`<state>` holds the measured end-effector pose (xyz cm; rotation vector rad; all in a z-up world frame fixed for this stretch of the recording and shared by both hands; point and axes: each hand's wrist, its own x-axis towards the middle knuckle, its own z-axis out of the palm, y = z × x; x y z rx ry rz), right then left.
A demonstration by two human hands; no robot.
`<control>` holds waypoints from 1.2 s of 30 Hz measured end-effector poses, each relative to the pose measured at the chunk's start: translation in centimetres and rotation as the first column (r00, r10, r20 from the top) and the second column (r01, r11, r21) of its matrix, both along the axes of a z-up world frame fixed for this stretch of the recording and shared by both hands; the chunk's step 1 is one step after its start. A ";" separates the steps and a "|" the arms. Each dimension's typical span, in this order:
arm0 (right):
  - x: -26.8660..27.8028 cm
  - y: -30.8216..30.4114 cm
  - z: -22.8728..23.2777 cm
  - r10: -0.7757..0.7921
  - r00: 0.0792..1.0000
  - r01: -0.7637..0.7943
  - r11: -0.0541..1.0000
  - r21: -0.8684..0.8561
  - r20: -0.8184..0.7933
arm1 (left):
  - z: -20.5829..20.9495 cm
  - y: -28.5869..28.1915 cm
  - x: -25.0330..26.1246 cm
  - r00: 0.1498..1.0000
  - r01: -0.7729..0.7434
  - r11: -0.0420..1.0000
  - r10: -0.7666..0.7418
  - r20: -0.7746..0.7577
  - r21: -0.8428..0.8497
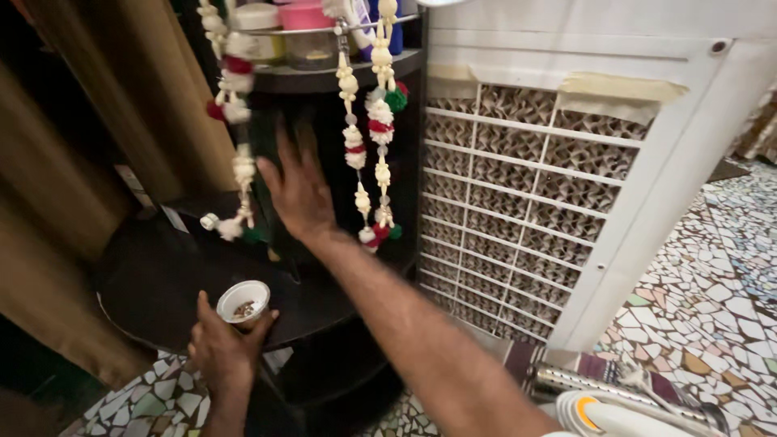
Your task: The person wipes the surfaces of a dark corner shelf unit using a green cloth. They move a small white cup aside to reach the top shelf, then continue wiping the sides and lower shelves.
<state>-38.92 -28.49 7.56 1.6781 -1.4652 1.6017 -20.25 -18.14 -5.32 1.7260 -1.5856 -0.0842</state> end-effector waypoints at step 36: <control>-6.7 -3.4 -2.5 -0.063 0.997 0.059 0.993 -0.099 -0.040 | -0.2 0.0 -0.1 0.994 0.057 0.998 -0.056 -0.095 0.012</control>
